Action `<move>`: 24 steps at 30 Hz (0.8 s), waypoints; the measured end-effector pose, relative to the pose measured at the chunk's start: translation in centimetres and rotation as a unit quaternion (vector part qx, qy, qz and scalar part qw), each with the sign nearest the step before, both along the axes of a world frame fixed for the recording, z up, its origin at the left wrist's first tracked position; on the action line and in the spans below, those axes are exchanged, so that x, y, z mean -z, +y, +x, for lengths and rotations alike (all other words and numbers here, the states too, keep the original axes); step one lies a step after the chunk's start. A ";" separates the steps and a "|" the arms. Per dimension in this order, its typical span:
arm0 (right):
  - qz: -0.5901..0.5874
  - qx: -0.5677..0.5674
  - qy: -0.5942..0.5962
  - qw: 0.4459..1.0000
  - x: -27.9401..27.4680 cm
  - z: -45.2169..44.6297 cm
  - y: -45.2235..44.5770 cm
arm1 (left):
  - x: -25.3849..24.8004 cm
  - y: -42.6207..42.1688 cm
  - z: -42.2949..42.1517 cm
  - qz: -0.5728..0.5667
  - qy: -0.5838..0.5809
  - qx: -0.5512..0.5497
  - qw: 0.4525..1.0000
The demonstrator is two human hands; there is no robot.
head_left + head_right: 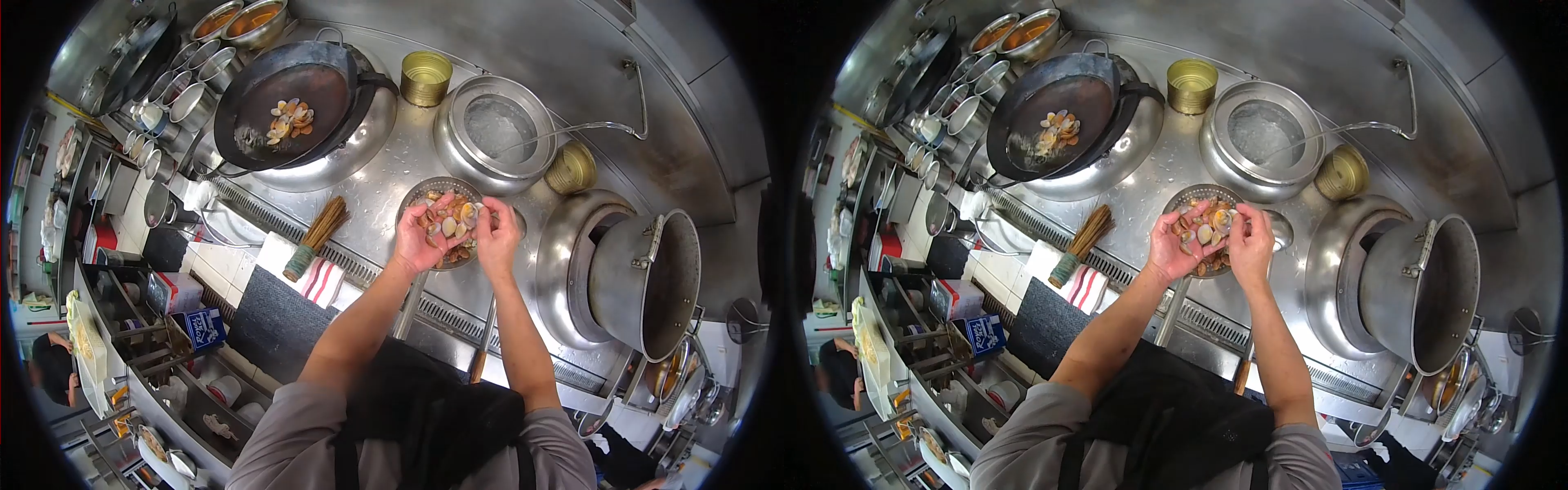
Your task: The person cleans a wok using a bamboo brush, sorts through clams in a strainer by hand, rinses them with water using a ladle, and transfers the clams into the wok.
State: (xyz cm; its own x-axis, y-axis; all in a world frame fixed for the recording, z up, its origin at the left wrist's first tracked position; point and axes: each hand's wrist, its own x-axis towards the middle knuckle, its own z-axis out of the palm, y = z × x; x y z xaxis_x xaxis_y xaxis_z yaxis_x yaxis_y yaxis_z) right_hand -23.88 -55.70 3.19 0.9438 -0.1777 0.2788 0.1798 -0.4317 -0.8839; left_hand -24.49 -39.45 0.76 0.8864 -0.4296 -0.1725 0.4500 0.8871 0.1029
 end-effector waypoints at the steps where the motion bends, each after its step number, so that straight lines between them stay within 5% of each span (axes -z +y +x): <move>1: -0.012 -0.006 0.002 1.000 -0.6 -0.3 0.5 | 0.2 -0.1 0.1 0.005 0.008 -0.001 1.000; 15: -0.147 -0.044 -0.054 0.987 -2.7 -2.9 0.3 | 2.2 -0.7 -0.1 0.026 0.091 -0.008 0.995; 17: -0.090 -0.002 0.019 0.996 -1.6 -4.8 -1.9 | 3.1 -0.5 -0.3 0.090 0.103 -0.004 0.991; 22: -0.287 0.095 0.138 0.943 9.1 -16.1 -8.7 | 3.2 1.3 -0.2 0.214 0.109 -0.003 0.971; 24: -0.245 0.052 0.296 0.922 11.1 -20.2 -9.4 | 3.8 1.9 -0.1 0.248 0.115 -0.015 0.962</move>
State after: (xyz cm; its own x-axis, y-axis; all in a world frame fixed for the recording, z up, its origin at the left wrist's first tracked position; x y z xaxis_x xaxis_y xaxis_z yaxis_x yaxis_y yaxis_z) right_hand -44.09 -65.06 -7.87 0.9410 -0.2653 -0.2099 -0.3368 -0.7925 -0.5084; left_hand -24.59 -37.58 -3.04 0.8115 -0.2183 -0.5420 0.4859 0.7673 0.4186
